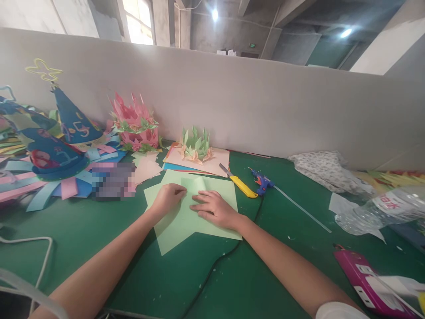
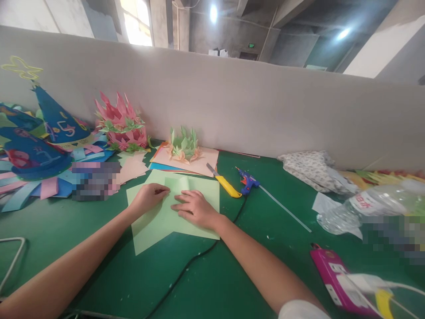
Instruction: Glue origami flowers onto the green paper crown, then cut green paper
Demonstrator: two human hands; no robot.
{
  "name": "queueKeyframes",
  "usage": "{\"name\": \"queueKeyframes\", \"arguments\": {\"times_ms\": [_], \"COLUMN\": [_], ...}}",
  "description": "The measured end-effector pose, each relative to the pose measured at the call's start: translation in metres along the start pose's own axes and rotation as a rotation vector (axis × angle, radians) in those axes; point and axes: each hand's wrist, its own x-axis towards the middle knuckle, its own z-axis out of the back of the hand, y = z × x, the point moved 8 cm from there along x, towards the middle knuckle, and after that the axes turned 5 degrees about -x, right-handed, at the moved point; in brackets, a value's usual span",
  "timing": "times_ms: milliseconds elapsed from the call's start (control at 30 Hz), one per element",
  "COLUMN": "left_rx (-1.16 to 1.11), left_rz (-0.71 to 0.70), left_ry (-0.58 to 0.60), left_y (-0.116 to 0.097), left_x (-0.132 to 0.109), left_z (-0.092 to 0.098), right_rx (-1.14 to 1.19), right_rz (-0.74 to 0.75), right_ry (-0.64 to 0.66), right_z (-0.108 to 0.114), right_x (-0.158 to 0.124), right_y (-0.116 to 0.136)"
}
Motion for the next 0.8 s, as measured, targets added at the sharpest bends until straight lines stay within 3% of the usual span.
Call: {"name": "queueKeyframes", "arguments": {"times_ms": [333, 600, 800], "left_rx": [-0.027, 0.148, 0.193], "left_rz": [0.026, -0.147, -0.061], "left_ry": [0.021, 0.029, 0.073], "left_y": [0.006, -0.012, -0.005], "left_x": [0.002, -0.001, 0.000], "left_z": [-0.001, -0.004, -0.004], "right_rx": [-0.033, -0.031, -0.026], "right_rz": [0.015, 0.008, 0.007], "right_ry": [0.012, 0.023, 0.040], "right_z": [-0.001, -0.003, -0.003], "right_x": [0.001, 0.000, 0.000], "right_y": [0.002, 0.001, 0.000]}}
